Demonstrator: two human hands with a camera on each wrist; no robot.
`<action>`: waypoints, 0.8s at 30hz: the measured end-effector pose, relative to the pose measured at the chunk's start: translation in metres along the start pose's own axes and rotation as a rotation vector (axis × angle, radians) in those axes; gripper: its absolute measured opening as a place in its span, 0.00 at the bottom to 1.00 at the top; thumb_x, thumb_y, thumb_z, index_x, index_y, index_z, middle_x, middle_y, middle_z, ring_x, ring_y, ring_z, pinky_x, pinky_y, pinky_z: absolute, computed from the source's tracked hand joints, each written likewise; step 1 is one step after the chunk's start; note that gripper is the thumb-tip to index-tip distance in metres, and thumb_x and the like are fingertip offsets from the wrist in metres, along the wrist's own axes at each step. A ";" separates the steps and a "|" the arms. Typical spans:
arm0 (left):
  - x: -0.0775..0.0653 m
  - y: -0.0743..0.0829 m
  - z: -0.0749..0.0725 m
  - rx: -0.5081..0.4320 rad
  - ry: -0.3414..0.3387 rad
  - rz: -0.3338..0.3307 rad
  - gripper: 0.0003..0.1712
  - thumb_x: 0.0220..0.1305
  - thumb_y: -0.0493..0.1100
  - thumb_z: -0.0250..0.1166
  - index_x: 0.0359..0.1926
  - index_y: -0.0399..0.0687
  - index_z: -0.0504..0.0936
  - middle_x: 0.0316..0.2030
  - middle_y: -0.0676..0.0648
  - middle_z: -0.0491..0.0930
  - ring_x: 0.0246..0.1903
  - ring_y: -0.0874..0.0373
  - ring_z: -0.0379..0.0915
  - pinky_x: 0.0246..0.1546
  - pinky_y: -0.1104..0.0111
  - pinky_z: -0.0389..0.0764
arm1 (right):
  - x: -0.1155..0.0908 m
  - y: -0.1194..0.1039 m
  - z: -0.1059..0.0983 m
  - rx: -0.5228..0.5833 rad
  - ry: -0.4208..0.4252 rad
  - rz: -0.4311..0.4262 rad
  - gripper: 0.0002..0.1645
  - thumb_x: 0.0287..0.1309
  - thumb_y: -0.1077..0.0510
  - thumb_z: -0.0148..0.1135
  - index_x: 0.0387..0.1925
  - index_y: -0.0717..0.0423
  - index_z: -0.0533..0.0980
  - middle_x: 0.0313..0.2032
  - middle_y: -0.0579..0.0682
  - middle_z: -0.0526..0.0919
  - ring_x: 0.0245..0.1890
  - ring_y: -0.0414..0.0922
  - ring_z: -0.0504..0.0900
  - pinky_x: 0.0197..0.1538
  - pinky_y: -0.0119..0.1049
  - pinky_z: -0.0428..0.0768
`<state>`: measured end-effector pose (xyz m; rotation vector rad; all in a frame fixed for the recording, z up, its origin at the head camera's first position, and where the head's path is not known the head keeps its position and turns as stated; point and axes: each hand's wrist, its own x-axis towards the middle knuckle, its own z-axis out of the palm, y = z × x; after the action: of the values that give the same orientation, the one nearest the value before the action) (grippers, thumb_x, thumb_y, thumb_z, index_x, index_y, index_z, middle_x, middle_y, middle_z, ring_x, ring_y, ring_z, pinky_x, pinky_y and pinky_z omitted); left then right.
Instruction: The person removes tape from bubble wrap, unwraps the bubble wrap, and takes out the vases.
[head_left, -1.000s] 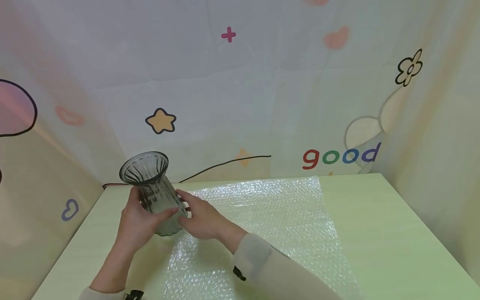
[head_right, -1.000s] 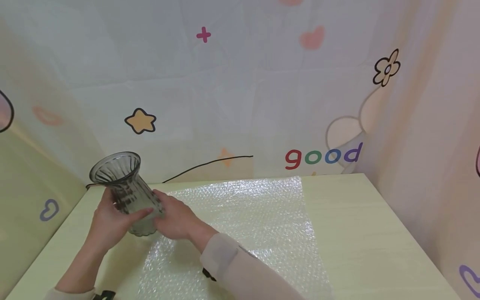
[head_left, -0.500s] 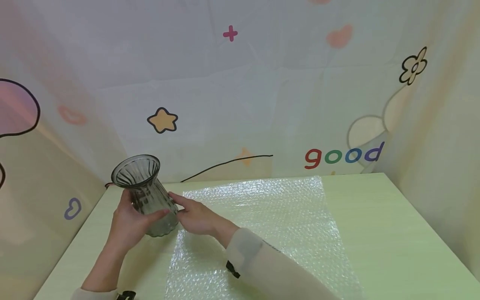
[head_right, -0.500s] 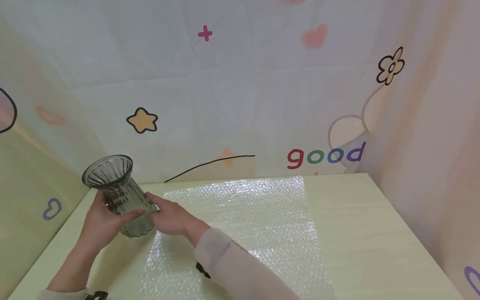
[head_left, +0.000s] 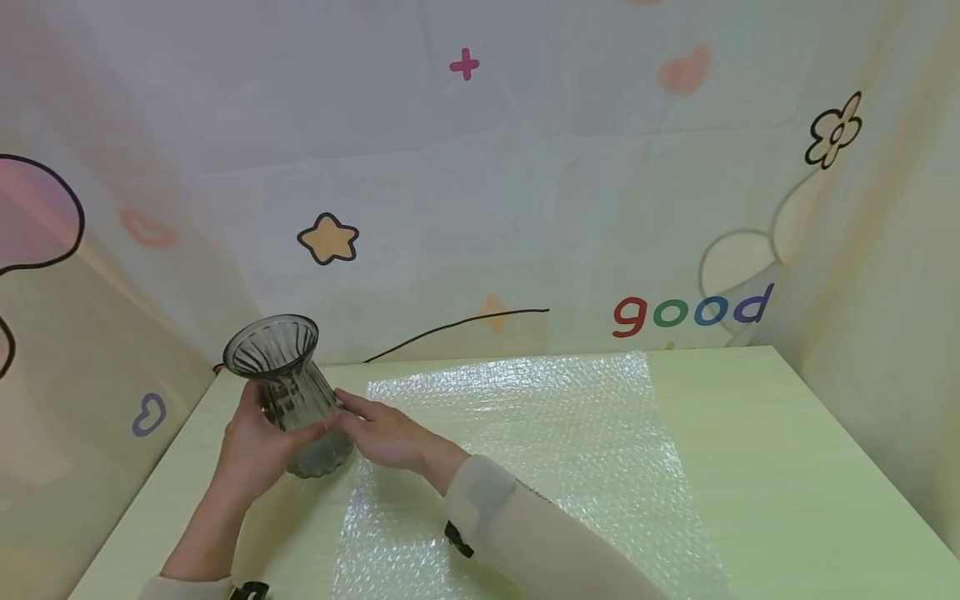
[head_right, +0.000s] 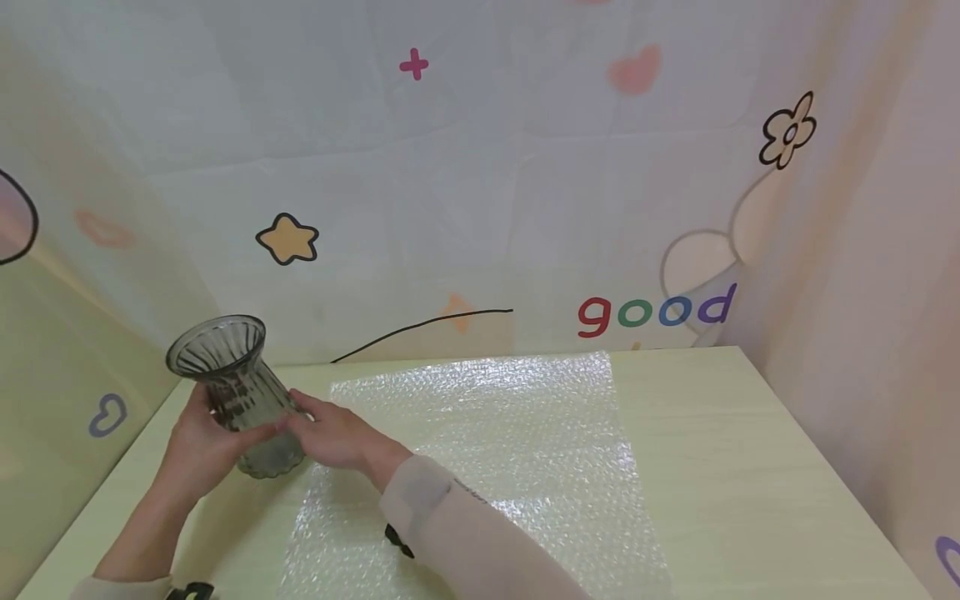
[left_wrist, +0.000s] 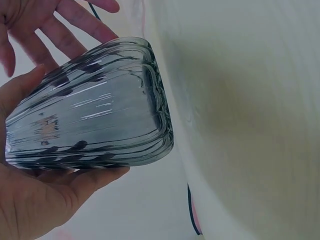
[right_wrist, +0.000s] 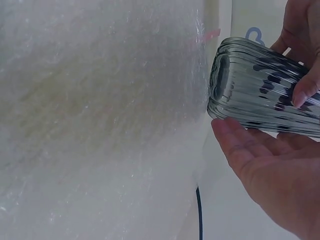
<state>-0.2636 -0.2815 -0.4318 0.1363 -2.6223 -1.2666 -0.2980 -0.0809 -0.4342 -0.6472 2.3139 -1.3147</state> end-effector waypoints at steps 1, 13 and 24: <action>0.000 -0.001 0.000 -0.001 -0.006 -0.004 0.64 0.54 0.54 0.81 0.79 0.42 0.50 0.73 0.29 0.63 0.68 0.28 0.66 0.62 0.37 0.73 | 0.000 0.000 0.001 -0.004 -0.002 0.003 0.35 0.76 0.29 0.37 0.80 0.26 0.56 0.76 0.39 0.67 0.78 0.46 0.64 0.78 0.51 0.64; 0.001 -0.006 0.001 -0.009 -0.057 -0.030 0.64 0.55 0.52 0.80 0.80 0.41 0.47 0.74 0.27 0.61 0.70 0.28 0.63 0.67 0.37 0.69 | 0.000 0.002 0.002 0.003 -0.037 0.013 0.40 0.75 0.25 0.35 0.81 0.31 0.54 0.77 0.45 0.66 0.77 0.50 0.65 0.77 0.52 0.65; 0.004 -0.012 0.003 -0.042 -0.059 -0.022 0.65 0.56 0.52 0.80 0.81 0.43 0.44 0.74 0.29 0.60 0.71 0.29 0.61 0.68 0.36 0.68 | 0.002 0.002 0.005 -0.032 -0.039 0.019 0.39 0.76 0.27 0.36 0.82 0.29 0.52 0.76 0.44 0.69 0.77 0.49 0.66 0.77 0.53 0.66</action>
<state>-0.2687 -0.2874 -0.4423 0.1231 -2.6488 -1.3522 -0.2977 -0.0845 -0.4382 -0.6530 2.3088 -1.2479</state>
